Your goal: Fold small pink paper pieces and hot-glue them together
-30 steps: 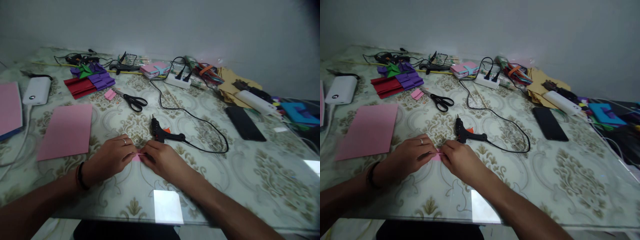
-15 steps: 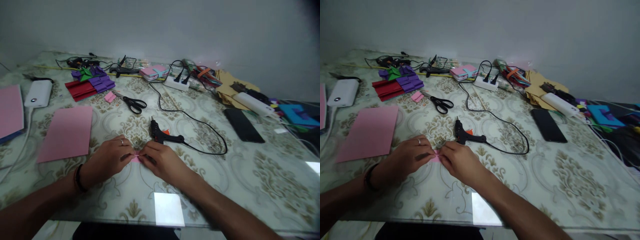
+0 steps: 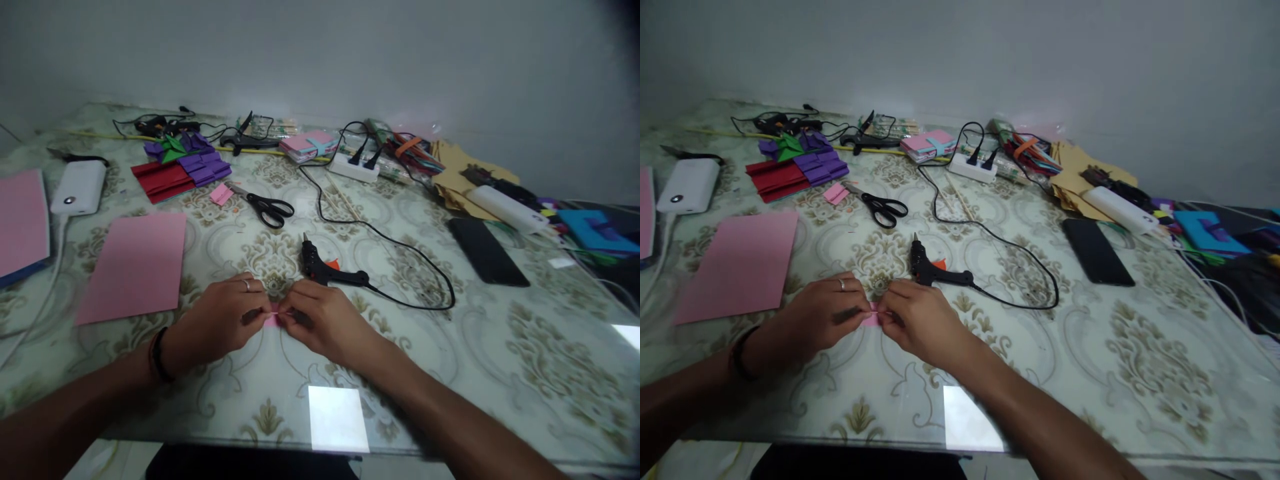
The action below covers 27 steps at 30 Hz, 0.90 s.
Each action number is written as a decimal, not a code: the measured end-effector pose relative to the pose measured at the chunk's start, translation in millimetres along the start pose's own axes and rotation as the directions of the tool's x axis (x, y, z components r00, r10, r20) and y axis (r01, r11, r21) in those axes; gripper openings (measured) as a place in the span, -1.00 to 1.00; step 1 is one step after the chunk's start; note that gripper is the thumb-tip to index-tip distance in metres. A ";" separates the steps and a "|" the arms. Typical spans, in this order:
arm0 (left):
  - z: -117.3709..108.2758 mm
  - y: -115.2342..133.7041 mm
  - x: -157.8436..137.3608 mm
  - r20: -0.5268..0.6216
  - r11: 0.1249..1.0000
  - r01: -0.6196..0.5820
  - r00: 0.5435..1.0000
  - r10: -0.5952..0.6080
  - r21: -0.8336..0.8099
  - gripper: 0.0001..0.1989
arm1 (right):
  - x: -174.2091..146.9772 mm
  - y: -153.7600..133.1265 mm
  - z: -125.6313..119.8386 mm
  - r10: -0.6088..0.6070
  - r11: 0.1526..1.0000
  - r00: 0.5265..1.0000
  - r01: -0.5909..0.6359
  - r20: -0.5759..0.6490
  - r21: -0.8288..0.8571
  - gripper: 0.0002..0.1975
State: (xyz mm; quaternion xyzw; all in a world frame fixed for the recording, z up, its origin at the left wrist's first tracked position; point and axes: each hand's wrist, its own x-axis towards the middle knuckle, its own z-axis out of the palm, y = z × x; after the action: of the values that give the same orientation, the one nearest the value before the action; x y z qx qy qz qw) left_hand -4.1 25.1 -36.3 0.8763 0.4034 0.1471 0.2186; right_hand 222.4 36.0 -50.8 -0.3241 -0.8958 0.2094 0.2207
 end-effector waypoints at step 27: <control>6.6 -3.1 -4.6 -0.003 0.994 -0.041 0.999 0.042 0.098 -0.83 | -3.9 -3.9 2.5 0.013 0.996 0.998 -0.007 0.067 -0.088 -0.93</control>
State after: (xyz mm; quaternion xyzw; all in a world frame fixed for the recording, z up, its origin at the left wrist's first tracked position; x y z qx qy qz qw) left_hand -6.1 21.6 -44.0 0.8937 0.3924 0.1338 0.1713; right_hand 221.9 30.0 -51.8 -0.3305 -0.9095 0.1819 0.1749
